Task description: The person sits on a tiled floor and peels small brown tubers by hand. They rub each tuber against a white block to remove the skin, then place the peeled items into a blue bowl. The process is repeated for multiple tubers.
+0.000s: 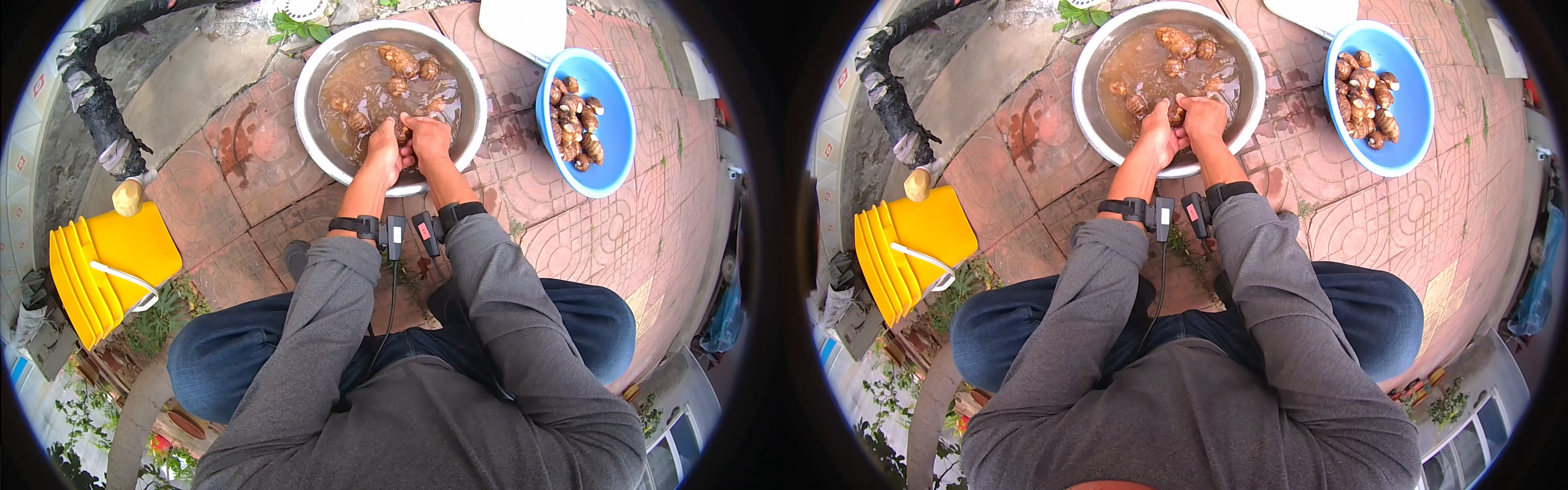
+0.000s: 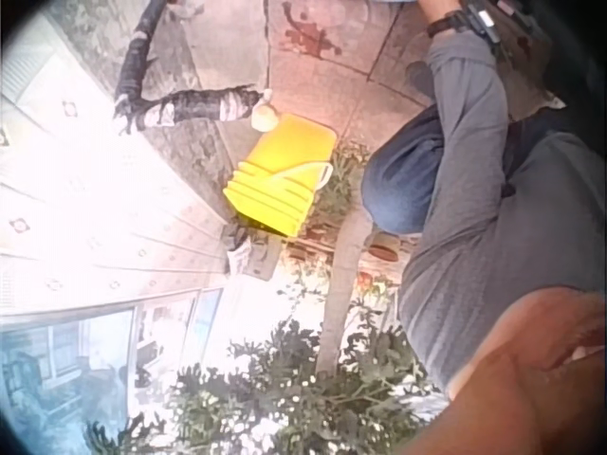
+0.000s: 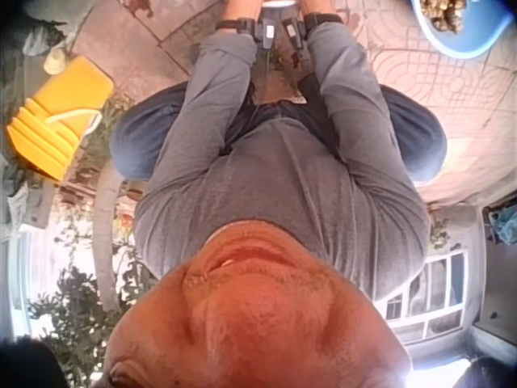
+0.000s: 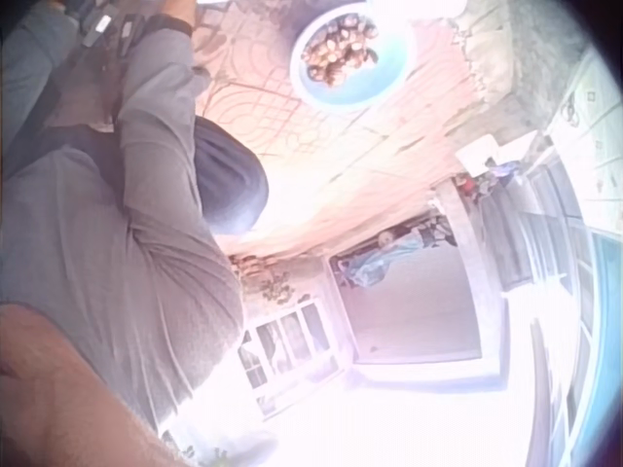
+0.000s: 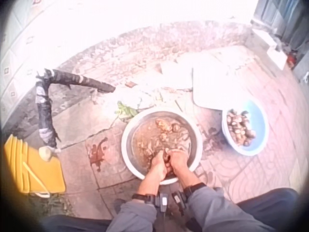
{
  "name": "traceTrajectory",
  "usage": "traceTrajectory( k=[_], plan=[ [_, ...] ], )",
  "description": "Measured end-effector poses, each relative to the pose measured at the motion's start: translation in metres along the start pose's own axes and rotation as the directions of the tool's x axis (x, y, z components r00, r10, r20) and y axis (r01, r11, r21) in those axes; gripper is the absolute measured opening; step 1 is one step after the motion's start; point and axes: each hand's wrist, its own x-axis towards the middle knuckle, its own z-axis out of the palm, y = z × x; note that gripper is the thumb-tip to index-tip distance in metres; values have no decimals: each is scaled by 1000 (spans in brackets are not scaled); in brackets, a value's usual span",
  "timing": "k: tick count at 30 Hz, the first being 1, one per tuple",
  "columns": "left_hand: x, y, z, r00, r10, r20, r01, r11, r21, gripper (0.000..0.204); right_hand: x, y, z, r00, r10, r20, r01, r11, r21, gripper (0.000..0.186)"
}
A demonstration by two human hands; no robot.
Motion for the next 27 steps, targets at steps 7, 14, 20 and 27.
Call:
traceTrajectory(
  k=[7,14,20,27],
  plan=[
    [-2,19,-7,994,-107,36,105,994,31,47,0,-6,-12,957,95,273,-118,991,69,18],
    [-14,5,19,962,116,-246,26,862,506,59,18,10,6,996,-83,25,84,994,-71,21],
    [-11,29,6,990,-56,-127,89,958,271,59,5,-4,-11,949,105,299,-132,989,73,19],
    [-3,-1,6,978,145,-150,-74,914,398,56,18,17,7,938,-343,-48,300,873,-384,26]
  ],
)
